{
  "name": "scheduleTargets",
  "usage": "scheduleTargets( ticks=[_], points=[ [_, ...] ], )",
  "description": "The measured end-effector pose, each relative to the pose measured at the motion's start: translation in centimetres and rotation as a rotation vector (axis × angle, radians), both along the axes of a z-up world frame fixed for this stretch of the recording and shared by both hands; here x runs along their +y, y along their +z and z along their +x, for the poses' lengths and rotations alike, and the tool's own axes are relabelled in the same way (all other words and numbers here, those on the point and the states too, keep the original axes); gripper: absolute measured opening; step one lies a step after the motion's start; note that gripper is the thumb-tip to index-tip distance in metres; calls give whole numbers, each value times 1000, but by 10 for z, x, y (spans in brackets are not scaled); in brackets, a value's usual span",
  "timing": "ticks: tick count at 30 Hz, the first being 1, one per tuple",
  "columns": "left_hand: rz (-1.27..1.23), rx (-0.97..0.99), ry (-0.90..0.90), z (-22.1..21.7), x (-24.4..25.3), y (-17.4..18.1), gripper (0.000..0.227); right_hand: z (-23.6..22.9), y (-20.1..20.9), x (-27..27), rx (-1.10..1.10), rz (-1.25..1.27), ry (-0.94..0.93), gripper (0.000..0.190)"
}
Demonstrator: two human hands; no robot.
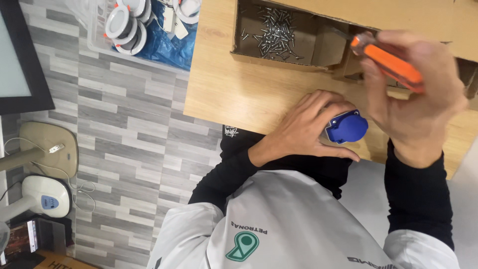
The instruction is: The person assembles a blue electrical socket by inserting a white backplate and securing it with screws. They use a screwdriver to tighten the screws into the socket while working at a wooden table with boxes of hardware nearby.
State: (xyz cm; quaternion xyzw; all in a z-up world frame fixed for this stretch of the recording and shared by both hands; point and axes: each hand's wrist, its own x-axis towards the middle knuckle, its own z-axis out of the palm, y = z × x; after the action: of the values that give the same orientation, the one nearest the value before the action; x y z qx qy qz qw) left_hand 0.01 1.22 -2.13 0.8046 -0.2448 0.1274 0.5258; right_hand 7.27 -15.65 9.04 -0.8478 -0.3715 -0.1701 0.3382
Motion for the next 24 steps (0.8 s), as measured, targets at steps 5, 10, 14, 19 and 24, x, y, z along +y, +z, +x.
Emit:
scheduleTargets(
  ticks=[5, 10, 14, 19, 24],
  points=[
    [-216, 29, 61, -8, 9, 10, 64, -24, 7, -15, -26, 263, 40, 23],
    [-408, 97, 177, -16, 25, 21, 32, -64, -33, -69, -173, 446, -65, 36],
    [-393, 30, 276, -20, 38, 44, 31, -96, -66, -120, -191, 643, -195, 48],
    [-371, 103, 233, -24, 30, 60, 40, -127, -69, -144, -317, 533, -233, 40],
    [-435, 219, 145, -25, 14, 64, 22, -140, -67, -141, -233, 661, -498, 62]
  ],
)
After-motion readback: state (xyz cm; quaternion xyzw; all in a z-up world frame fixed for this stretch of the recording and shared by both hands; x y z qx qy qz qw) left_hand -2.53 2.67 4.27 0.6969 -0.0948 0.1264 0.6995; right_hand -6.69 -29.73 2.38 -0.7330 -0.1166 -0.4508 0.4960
